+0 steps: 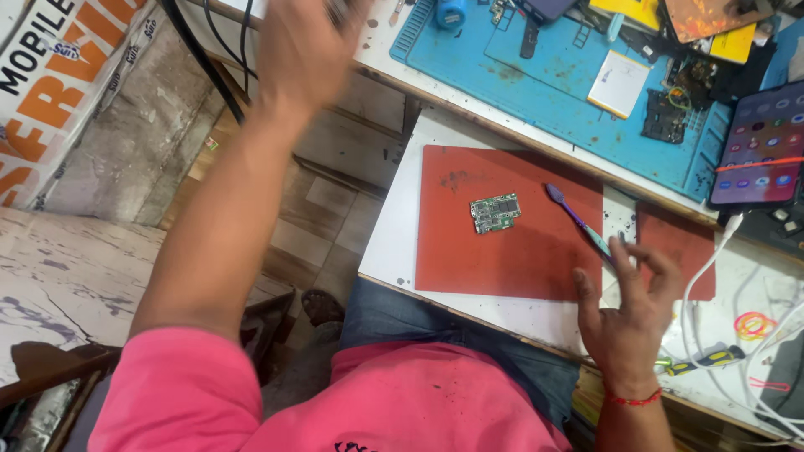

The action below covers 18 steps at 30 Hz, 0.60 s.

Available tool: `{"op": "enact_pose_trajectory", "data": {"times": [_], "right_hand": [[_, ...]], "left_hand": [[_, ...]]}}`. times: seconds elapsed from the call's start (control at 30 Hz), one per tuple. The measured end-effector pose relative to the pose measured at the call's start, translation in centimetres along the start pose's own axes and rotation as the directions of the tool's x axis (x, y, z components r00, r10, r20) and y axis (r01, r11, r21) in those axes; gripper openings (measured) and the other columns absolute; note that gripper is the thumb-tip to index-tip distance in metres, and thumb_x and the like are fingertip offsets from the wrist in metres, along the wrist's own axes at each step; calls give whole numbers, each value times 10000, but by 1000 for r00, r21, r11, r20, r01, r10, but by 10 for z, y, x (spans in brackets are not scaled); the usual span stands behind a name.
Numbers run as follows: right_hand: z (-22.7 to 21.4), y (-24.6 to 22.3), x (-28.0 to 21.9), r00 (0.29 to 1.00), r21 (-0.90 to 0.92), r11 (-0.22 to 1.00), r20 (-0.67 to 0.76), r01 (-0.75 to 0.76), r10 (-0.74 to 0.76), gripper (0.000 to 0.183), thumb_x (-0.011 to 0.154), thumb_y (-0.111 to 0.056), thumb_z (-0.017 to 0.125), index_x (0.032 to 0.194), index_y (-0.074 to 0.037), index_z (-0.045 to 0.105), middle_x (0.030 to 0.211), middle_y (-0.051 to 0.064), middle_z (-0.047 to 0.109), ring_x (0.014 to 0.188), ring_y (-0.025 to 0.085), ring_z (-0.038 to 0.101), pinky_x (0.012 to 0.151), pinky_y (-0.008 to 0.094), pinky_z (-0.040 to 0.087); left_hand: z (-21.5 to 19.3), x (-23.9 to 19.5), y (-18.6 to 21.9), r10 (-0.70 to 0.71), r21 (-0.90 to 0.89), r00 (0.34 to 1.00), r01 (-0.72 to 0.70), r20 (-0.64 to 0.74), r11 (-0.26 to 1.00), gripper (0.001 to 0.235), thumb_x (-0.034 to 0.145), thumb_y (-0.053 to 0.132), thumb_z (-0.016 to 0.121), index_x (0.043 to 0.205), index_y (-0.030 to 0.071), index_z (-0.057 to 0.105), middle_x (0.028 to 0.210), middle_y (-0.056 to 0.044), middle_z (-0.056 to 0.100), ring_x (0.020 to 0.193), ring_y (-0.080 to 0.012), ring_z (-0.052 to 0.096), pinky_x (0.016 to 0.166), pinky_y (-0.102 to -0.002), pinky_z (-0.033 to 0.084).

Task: The person scrapes a small circuit board with a purple tool and then uses a hot air gun to heat the board. The person holds the board steady with one hand while applying the tool or hot air with the other.

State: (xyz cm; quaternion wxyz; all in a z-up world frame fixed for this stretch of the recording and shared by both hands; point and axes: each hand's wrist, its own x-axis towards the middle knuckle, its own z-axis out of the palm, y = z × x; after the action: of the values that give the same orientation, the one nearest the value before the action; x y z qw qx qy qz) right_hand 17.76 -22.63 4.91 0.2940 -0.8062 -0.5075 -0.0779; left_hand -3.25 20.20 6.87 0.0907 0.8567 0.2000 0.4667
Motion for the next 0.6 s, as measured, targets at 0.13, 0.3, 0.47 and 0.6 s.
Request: {"op": "enact_pose_trajectory", "data": {"times": [0.13, 0.3, 0.47, 0.6], "right_hand": [[-11, -35, 36, 947, -168, 941, -87, 293, -310, 692, 791, -284, 891, 1371, -47, 598, 1272, 225, 539, 1199, 401, 524, 1019, 533, 431], [10, -42, 81, 937, 58, 993, 331, 99, -112, 427, 743, -158, 855, 1128, -84, 686, 921, 154, 708, 827, 396, 682, 696, 482, 530], [34, -59, 99, 960, 247, 952, 169, 179, -225, 346, 801, -155, 849, 1079, -73, 661, 933, 154, 709, 842, 389, 697, 709, 470, 551], [45, -77, 78, 893, 361, 932, 416, 13, -174, 331, 818, -160, 858, 1105, -111, 700, 962, 136, 721, 900, 351, 711, 776, 448, 567]], "left_hand": [[-24, -28, 121, 316, -37, 866, -328, 388, 944, 459, 964, 523, 690, 926, 71, 765, 624, -40, 658, 532, -192, 628, 505, -342, 472], [-53, -46, 171, 427, 114, 878, -457, 216, 882, 357, 941, 424, 777, 1007, 75, 740, 809, -10, 635, 735, -198, 601, 690, -353, 479], [-30, -98, 197, -166, -331, 973, 105, -160, 938, 399, 901, 381, 808, 1097, 123, 575, 1017, -56, 506, 947, -226, 517, 888, -368, 482], [16, -156, 200, -465, -744, 816, 538, 343, 395, 562, 919, 415, 797, 1291, 65, 562, 1156, -29, 573, 1057, -139, 563, 952, -306, 484]]}}
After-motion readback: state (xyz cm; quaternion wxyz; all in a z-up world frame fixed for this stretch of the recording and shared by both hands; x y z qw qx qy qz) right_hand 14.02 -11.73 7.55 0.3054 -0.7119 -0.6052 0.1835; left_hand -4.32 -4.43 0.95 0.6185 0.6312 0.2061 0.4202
